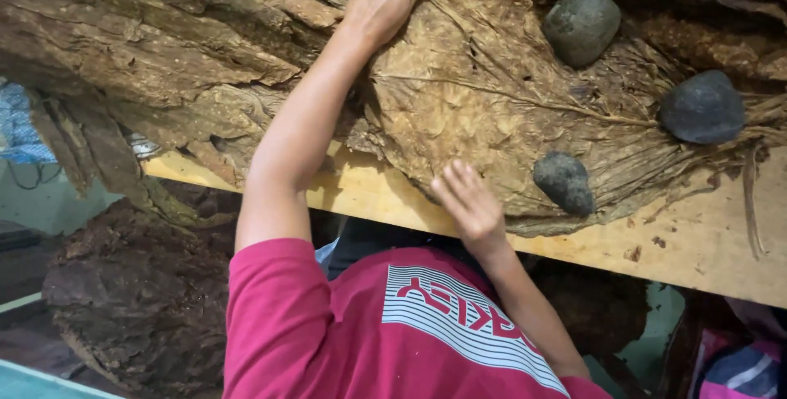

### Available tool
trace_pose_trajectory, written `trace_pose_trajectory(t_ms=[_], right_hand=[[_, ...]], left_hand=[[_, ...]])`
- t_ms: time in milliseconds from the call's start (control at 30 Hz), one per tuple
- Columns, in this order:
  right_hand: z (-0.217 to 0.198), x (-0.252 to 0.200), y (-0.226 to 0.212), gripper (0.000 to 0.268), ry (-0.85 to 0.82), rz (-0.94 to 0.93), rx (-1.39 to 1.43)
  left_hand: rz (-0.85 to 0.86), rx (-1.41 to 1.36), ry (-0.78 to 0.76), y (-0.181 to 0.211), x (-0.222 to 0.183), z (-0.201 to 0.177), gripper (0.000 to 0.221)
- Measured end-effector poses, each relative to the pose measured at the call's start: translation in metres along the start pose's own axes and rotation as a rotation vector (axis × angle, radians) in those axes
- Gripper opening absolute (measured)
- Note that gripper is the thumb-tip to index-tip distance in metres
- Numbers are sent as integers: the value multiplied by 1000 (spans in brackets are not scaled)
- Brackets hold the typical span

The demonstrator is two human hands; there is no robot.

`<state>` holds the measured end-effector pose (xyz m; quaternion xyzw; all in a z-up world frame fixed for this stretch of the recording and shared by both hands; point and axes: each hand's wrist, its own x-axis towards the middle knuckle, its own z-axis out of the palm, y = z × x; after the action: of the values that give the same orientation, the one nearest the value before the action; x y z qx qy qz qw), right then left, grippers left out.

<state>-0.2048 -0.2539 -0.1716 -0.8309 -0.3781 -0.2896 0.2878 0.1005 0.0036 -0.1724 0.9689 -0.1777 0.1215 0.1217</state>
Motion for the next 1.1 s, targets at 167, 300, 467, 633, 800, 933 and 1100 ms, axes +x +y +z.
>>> trace_pose_trajectory(t_ms=[167,300,467,633,800,933,1100], right_hand=[[-13,-20,-17,38,-156,64,124],[-7,-15,-12,34,-89,135,156],[-10,15,-3,23,34,248,207],[-13,26,-2,16,250,445,336],[-29,34,-12,15,271,436,334],[-24,37,-12,17,42,280,279],[-12,49,5,24,-3,301,271]], left_hand=[[42,120,70,-8,1,26,57],[-144,-119,-92,26,-10,-35,37],[-118,-648,84,111,-91,-155,27],[126,-1413,-535,109,-203,-136,37],[61,-1312,-499,116,-235,-74,41],[-507,-1592,175,113,-222,-46,41],[-787,-1418,496,92,-241,-7,73]])
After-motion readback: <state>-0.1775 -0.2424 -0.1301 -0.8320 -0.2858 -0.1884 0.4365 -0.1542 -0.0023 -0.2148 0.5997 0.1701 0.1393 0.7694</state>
